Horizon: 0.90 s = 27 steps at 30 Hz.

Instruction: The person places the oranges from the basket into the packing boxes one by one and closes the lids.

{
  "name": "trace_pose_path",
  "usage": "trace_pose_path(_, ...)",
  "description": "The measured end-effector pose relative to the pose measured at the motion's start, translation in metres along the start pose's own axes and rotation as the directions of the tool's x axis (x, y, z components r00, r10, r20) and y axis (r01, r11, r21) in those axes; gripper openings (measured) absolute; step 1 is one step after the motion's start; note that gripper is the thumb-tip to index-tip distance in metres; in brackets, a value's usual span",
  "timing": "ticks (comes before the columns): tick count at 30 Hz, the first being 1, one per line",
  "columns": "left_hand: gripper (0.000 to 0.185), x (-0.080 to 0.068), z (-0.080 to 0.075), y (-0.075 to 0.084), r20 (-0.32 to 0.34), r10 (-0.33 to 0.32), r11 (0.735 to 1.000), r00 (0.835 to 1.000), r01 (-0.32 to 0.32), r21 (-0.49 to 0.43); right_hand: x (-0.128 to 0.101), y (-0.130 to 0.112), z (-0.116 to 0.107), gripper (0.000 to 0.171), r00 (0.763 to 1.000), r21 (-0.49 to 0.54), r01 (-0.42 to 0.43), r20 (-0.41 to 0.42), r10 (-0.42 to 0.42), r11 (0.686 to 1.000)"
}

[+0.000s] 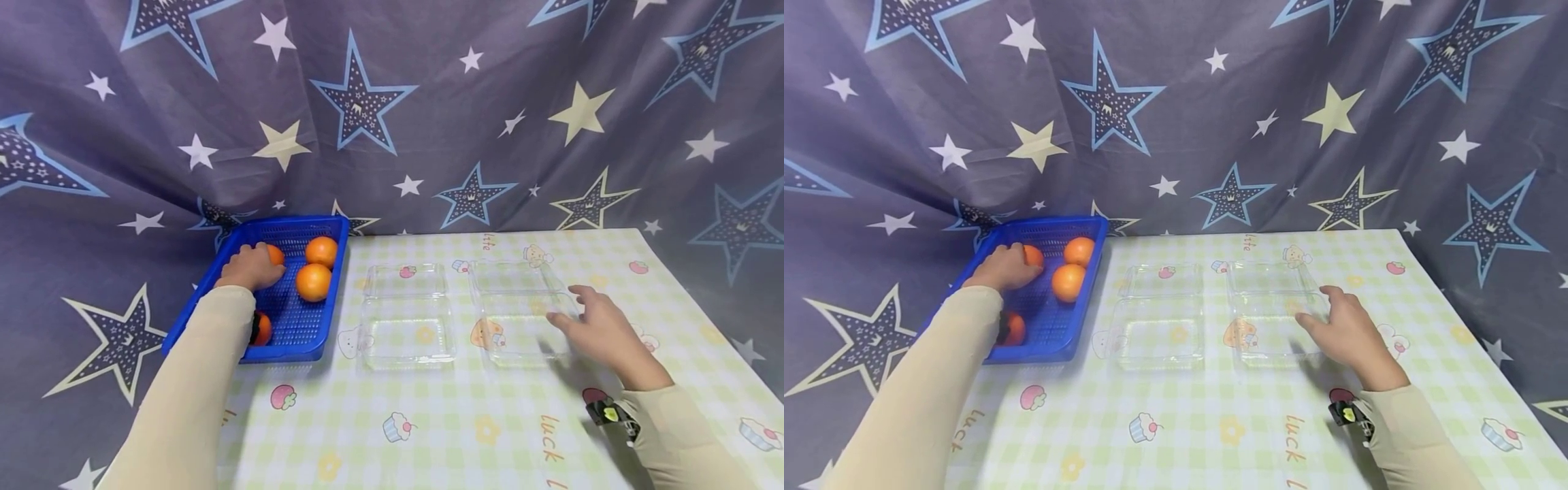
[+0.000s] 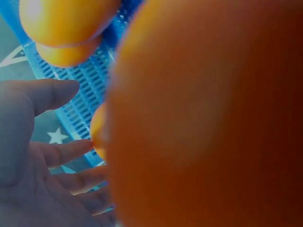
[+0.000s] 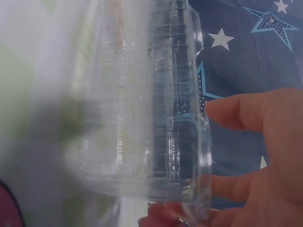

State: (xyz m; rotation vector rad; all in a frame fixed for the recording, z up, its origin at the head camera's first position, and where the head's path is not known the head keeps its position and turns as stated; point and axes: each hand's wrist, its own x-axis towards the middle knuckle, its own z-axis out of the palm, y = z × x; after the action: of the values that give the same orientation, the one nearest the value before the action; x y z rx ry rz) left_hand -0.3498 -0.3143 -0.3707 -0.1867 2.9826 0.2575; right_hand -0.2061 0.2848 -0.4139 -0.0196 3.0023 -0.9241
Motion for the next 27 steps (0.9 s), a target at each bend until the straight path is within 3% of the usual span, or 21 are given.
trace_pose_path(10, 0.086, 0.008, 0.006, -0.007, -0.039, 0.013, 1.0, 0.999, -0.014, -0.024, -0.003, 0.01, 0.003, 0.085, 0.999, 0.045, -0.043, 0.024, 0.042, 0.998)
trace_pose_path(18, 0.083, 0.011, 0.001, 0.001, -0.104, 0.058, 0.998, 0.993, -0.057, 0.013, -0.005, 0.015, 0.007, 0.082, 0.995, 0.103, -0.099, 0.04, 0.095, 0.99)
trace_pose_path(27, 0.067, 0.011, -0.001, 0.01, -0.084, 0.032, 0.999, 0.996, -0.029, 0.042, -0.004, 0.019, 0.01, 0.076, 0.995, 0.128, -0.096, 0.01, 0.095, 0.987)
